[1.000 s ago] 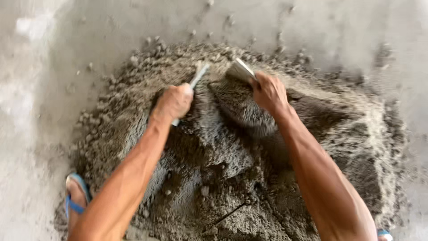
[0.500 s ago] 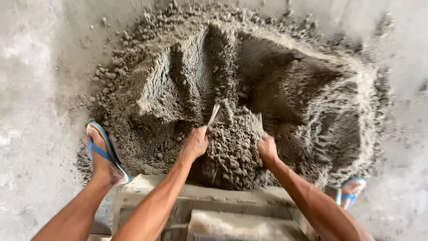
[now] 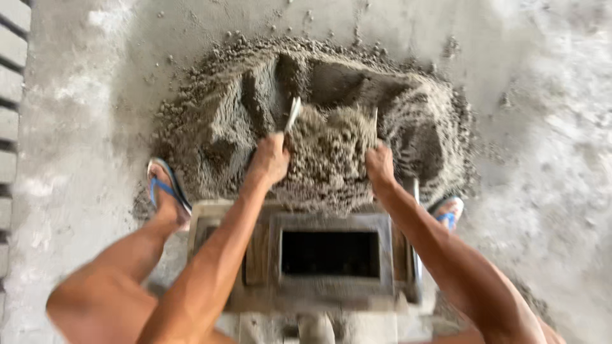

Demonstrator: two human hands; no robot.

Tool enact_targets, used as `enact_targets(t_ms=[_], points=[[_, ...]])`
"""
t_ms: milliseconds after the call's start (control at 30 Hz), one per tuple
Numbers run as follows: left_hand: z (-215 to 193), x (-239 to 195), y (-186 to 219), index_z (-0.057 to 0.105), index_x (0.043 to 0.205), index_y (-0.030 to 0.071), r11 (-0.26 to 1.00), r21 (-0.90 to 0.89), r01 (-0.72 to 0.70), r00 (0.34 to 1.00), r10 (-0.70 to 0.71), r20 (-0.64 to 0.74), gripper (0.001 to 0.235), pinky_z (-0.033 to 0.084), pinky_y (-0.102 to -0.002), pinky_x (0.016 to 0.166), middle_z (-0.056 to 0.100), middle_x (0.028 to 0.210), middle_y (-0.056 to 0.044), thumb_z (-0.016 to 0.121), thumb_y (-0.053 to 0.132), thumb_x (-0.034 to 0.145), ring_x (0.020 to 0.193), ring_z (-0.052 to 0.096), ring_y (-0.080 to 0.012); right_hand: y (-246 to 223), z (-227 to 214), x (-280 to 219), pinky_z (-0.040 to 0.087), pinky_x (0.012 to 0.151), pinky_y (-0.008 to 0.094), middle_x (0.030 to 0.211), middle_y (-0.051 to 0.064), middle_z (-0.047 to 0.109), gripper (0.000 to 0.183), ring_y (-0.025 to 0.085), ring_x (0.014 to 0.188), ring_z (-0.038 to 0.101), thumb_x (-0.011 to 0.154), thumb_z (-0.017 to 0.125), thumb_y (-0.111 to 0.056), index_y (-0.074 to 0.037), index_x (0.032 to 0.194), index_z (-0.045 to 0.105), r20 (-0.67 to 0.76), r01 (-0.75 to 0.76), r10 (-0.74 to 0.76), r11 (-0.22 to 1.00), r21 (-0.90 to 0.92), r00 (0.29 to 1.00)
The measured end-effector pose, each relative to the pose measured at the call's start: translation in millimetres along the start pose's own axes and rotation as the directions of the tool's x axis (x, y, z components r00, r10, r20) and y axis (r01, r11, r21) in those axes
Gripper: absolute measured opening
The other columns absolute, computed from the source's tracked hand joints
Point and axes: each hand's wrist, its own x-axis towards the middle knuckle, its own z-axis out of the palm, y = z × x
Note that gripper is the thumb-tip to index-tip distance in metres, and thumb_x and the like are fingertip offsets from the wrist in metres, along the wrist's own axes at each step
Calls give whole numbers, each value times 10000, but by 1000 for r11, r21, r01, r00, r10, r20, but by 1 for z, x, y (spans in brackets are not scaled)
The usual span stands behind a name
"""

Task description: The person fills a rectangular metal mold with wet concrete using a trowel, levels the surface, and then flips the mold to release the formed brick onto a stack. They repeat this process, using a flat tool to scrape excess material from the mold's edges.

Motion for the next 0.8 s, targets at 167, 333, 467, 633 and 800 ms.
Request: enact_targets(t_ms=[167, 333, 467, 633, 800], points=[[-16, -57, 28, 476, 1200, -88, 988, 71, -139, 987, 144, -73, 356, 479, -500, 867, 545, 1123, -316, 440, 77, 886, 1086, 544, -432, -68, -24, -59, 247, 515, 382, 600, 55, 259, 154, 154, 593, 259, 762, 459, -139, -40, 647, 434, -123, 247, -239, 967, 59, 963], [16, -96, 12, 483, 1169, -114, 962, 90, -259, 930, 273, -246, 331, 510, -452, 628, 591, 834, -305, 484, -14, 853, 754, 634, -405, -117, -27, -121, 385, 771, 483, 855, 194, 539, 403, 342, 809, 516, 684, 413, -24, 7, 1063, 547, -262, 132, -174, 977, -167, 949], [26, -116, 6, 504, 1068, -94, 929, 165, -333, 887, 367, -281, 262, 507, -480, 492, 599, 691, -279, 532, -12, 821, 629, 641, -406, -68, -27, -127, 396, 809, 460, 831, 130, 538, 585, 253, 790, 533, 612, 420, -10, 2, 1182, 552, -349, 112, -181, 972, -208, 920], [26, -125, 13, 500, 983, -14, 883, 212, -420, 843, 466, -269, 132, 472, -406, 469, 579, 640, -210, 505, 79, 890, 565, 624, -329, -132, -36, -152, 350, 606, 507, 651, 240, 496, 263, 470, 645, 531, 624, 467, -2, 17, 872, 554, -386, 411, -510, 857, -312, 769], [-5, -115, 22, 536, 929, 38, 819, 325, -473, 819, 545, -182, 103, 521, -368, 456, 615, 651, -160, 574, 121, 882, 563, 646, -286, -156, -41, -179, 344, 427, 372, 621, 184, 516, 248, 329, 494, 461, 749, 397, 45, -22, 947, 531, -35, 519, -611, 699, -492, 791]])
